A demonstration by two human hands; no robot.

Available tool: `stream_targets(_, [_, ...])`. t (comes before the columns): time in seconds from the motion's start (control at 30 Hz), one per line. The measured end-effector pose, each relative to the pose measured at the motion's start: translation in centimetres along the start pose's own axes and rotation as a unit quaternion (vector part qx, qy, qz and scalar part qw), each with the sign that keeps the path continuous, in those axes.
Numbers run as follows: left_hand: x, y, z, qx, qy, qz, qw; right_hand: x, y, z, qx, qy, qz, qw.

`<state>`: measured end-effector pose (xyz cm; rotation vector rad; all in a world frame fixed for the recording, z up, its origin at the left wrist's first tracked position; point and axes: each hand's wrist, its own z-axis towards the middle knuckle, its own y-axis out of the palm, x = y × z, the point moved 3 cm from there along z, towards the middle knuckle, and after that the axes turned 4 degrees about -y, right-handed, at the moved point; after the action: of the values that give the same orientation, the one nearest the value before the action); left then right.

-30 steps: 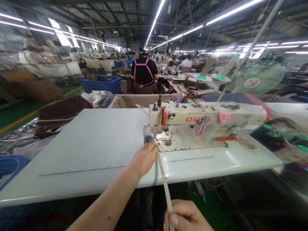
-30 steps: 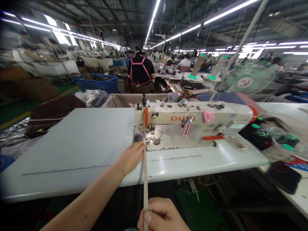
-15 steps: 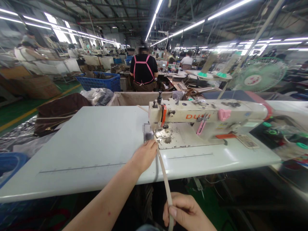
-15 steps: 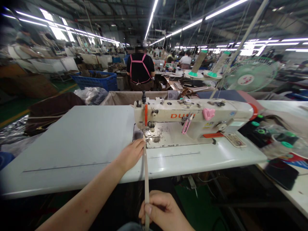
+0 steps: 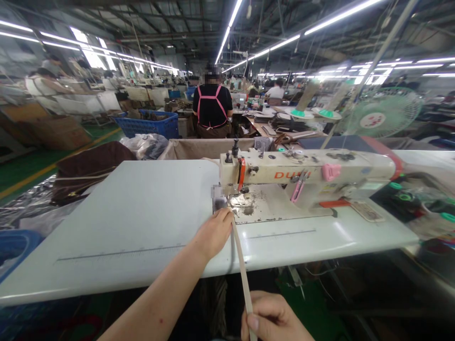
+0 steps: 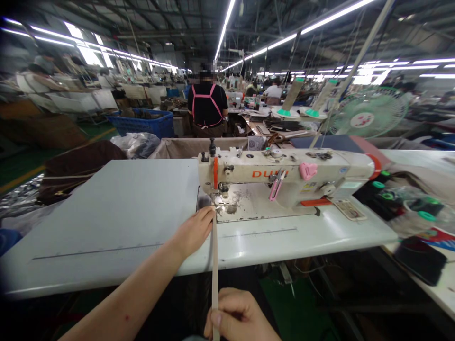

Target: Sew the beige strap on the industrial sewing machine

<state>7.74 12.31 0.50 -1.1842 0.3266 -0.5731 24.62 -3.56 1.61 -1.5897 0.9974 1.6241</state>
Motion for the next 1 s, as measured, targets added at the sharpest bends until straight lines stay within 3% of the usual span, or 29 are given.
stream_targets(0.27, [-0.1,0.4,-0.3,0.005,0.027,0.017,0.999,-0.4,-0.5,0.7,0.039,-0.030,-0.038,0.998])
stream_targets(0.37, [-0.1,0.2,-0.3,-0.001,0.030,0.019,0.999,0.1,-0.4,0.9,0.096,0.016,-0.029,0.995])
stream_targets(0.5, [-0.2,0.1,-0.2,-0.002,0.018,0.017,1.000,1.3,0.1,1.1,0.154,0.104,0.069,0.980])
stream_targets(0.6, [-0.2,0.3,-0.2,-0.007,0.023,0.019,1.000,1.4,0.2,1.2,0.182,0.112,0.093,0.972])
stream_targets(1.0, [0.1,-0.2,-0.1,-0.022,0.007,0.008,1.000,0.5,0.0,0.3,0.082,0.037,0.035,0.995])
